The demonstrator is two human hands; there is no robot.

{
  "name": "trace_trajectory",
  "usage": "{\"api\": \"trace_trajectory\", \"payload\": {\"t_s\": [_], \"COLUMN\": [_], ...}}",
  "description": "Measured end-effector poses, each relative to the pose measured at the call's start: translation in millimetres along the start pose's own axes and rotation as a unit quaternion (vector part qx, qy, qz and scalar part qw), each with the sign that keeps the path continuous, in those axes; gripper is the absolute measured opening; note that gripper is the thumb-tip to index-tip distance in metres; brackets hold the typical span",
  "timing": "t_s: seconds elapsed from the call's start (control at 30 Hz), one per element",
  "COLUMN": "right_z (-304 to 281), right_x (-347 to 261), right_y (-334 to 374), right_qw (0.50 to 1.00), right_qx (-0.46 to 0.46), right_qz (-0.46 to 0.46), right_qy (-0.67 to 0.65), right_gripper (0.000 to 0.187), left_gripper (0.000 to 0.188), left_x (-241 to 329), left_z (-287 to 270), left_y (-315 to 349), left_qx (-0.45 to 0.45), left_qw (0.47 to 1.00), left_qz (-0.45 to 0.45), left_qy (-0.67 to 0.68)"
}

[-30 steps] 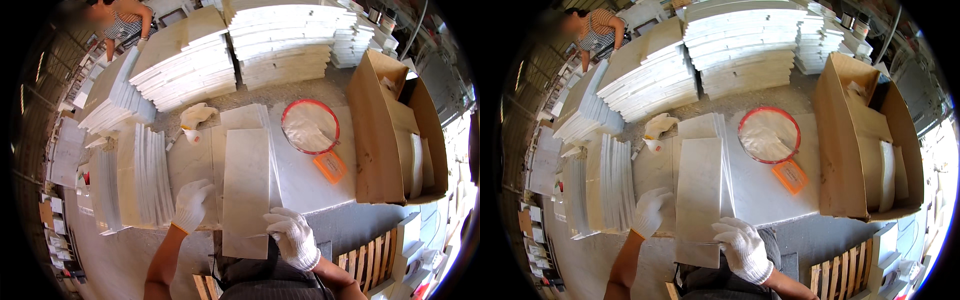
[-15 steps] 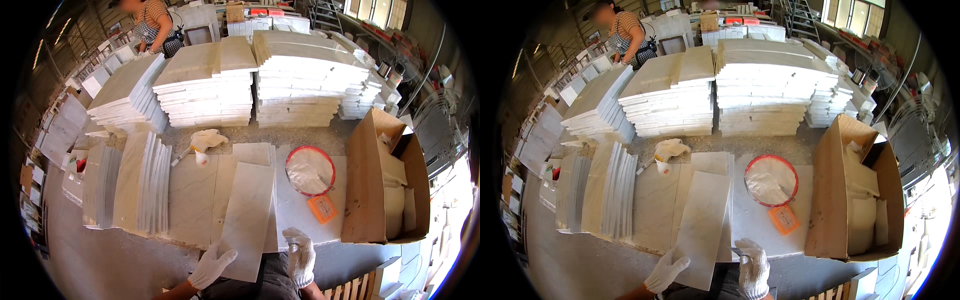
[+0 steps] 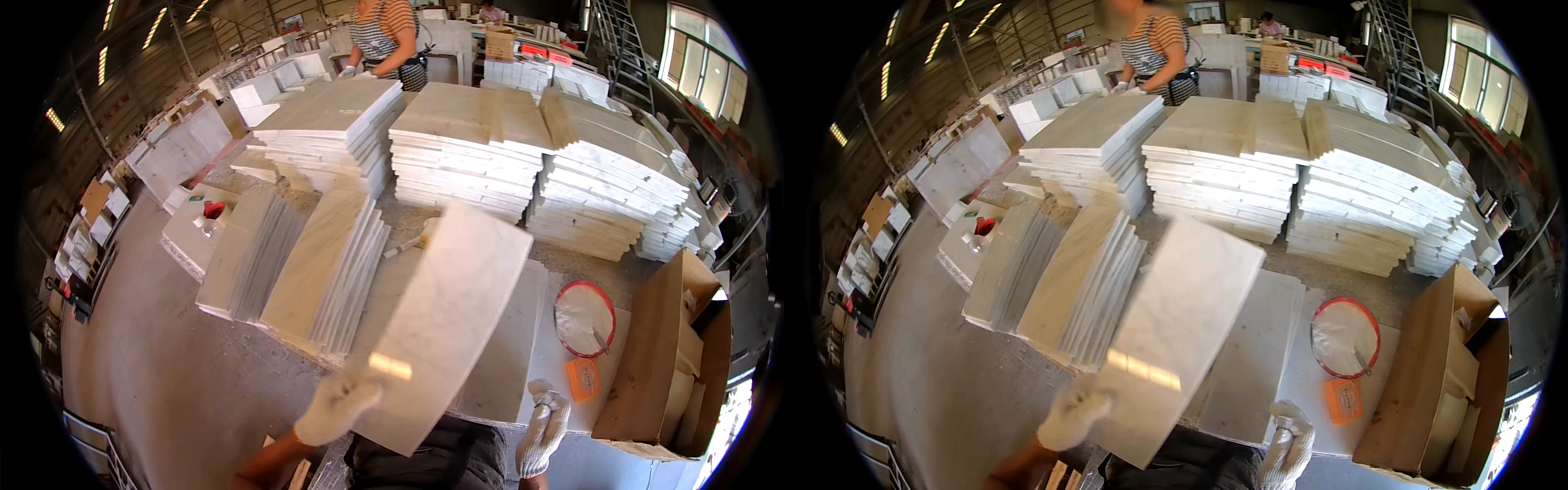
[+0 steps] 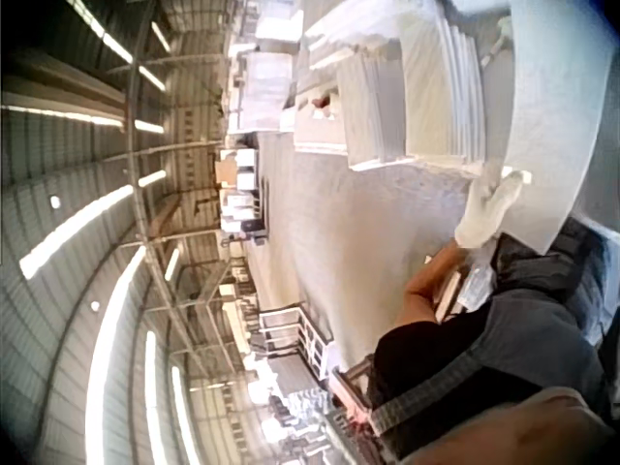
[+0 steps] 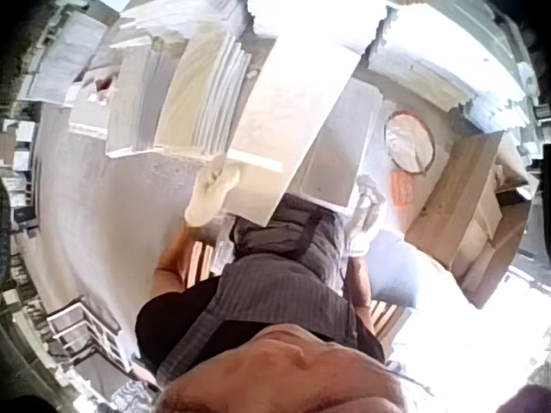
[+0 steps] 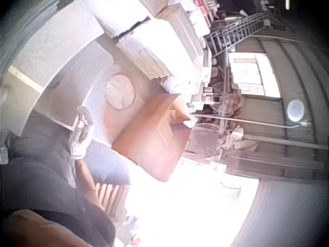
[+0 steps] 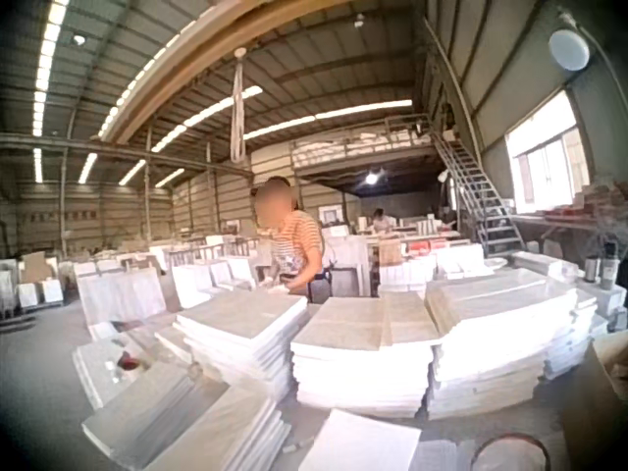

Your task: The person applies a white paste from a red bucket onto rectangular white panels using a small spatula. They spread the paste evenly across the panel surface, then place the treated panel into a cardboard box. The process is repeated for multiple panels in a warehouse setting.

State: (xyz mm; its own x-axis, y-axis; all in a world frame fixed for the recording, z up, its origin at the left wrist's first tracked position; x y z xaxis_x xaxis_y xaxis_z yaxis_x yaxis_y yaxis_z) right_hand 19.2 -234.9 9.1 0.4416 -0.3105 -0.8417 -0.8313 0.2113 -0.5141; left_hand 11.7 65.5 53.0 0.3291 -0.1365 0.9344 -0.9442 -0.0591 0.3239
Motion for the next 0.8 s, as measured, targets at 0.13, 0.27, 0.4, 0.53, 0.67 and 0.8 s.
{"api": "trace_trajectory", "payload": {"t_s": [0.13, 0.27, 0.4, 0.53, 0.67, 0.8], "right_z": [14.6, 26.8, 33.8, 36.4, 34.8, 32.3], "right_x": [19.5, 18.0, 10.6, 16.6, 21.6, 24.4], "right_y": [-0.5, -8.7, -15.5, -14.6, -10.6, -2.5], "right_qw": [0.999, 0.999, 0.997, 0.996, 0.998, 0.998], "right_qx": [0.027, -0.035, -0.062, -0.049, -0.038, -0.042], "right_qz": [0.002, 0.002, 0.009, 0.012, 0.031, 0.015], "right_qy": [-0.041, -0.021, -0.037, -0.069, -0.027, 0.036], "right_gripper": [0.016, 0.018, 0.019, 0.018, 0.018, 0.018], "left_gripper": [0.028, 0.045, 0.05, 0.05, 0.049, 0.045], "left_x": [56.6, 66.9, 43.1, 32.8, 20.8, 6.0], "left_z": [-70.6, -159.1, -254.8, -276.4, -303.9, -347.1], "left_y": [9.0, -0.9, -13.7, -38.8, -54.3, -58.4], "left_qx": [0.171, 0.25, 0.263, 0.258, 0.276, 0.355], "left_qw": [0.982, 0.965, 0.964, 0.966, 0.961, 0.93], "left_qz": [0.072, 0.085, -0.01, 0.02, -0.001, -0.053], "left_qy": [0.045, -0.015, -0.042, 0.011, 0.035, -0.082]}}
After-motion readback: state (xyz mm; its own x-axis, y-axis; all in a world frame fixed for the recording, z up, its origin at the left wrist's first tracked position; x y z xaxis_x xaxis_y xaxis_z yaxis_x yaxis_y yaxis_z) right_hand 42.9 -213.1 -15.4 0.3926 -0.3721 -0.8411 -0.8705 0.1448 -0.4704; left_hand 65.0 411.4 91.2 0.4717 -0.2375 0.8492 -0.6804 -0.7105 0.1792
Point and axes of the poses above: each hand's wrist, its own y-axis away from the middle knuckle, its own z-axis out of the palm, x = y × z, the point moved 2 cm from there along -y, towards the middle knuckle, and after that the axes turned 10 degrees about -z, right-handed, at the moved point
